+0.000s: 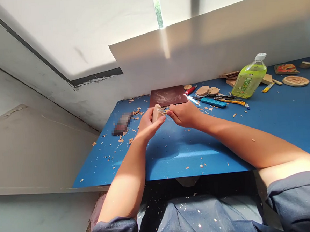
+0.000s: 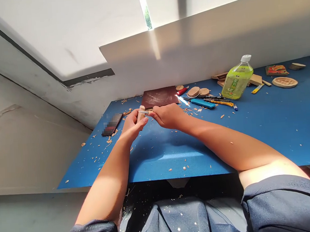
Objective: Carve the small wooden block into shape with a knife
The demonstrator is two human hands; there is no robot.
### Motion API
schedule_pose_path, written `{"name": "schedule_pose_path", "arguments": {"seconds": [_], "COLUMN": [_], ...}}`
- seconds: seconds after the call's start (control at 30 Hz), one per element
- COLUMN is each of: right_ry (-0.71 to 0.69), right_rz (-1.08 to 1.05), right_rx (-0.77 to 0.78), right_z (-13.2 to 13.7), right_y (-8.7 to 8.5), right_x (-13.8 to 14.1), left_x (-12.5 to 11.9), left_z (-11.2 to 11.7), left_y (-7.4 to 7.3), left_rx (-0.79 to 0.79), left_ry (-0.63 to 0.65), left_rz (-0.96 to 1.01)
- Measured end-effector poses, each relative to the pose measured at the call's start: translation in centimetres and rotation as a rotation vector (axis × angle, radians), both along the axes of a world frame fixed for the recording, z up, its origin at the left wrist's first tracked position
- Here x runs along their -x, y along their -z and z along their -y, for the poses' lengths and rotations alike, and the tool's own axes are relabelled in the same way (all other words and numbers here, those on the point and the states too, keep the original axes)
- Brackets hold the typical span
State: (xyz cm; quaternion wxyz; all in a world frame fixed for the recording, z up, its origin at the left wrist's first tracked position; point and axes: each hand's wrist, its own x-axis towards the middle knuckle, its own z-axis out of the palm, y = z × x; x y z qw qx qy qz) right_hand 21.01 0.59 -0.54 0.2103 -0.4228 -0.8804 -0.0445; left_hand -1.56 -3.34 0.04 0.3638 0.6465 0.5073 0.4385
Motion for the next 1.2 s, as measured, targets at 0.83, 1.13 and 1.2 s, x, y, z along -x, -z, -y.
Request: {"name": "schedule_pose_path", "arguments": {"seconds": [0.83,1.13,1.2], "right_ry": [0.069,0.317,0.406], "right_rz": [0.172,0.121,0.135], "right_rx": [-0.018,0.084,0.140], "right_z": [-1.6,-3.8,-4.9], "right_y": [0.3,0.8,0.9], "right_x": [-0.7,-1.7,-3.0], "left_x": [-0.1,-0.1,0.5], "left_z": [-0.5,-0.1,-0.2], "left_y": [-0.3,-1.0,-1.1], "left_rx": [0.214,0.117,0.055], "left_ry": [0.149,-0.007,-0.058], "left_rz": [0.000,0.113,0.143]}}
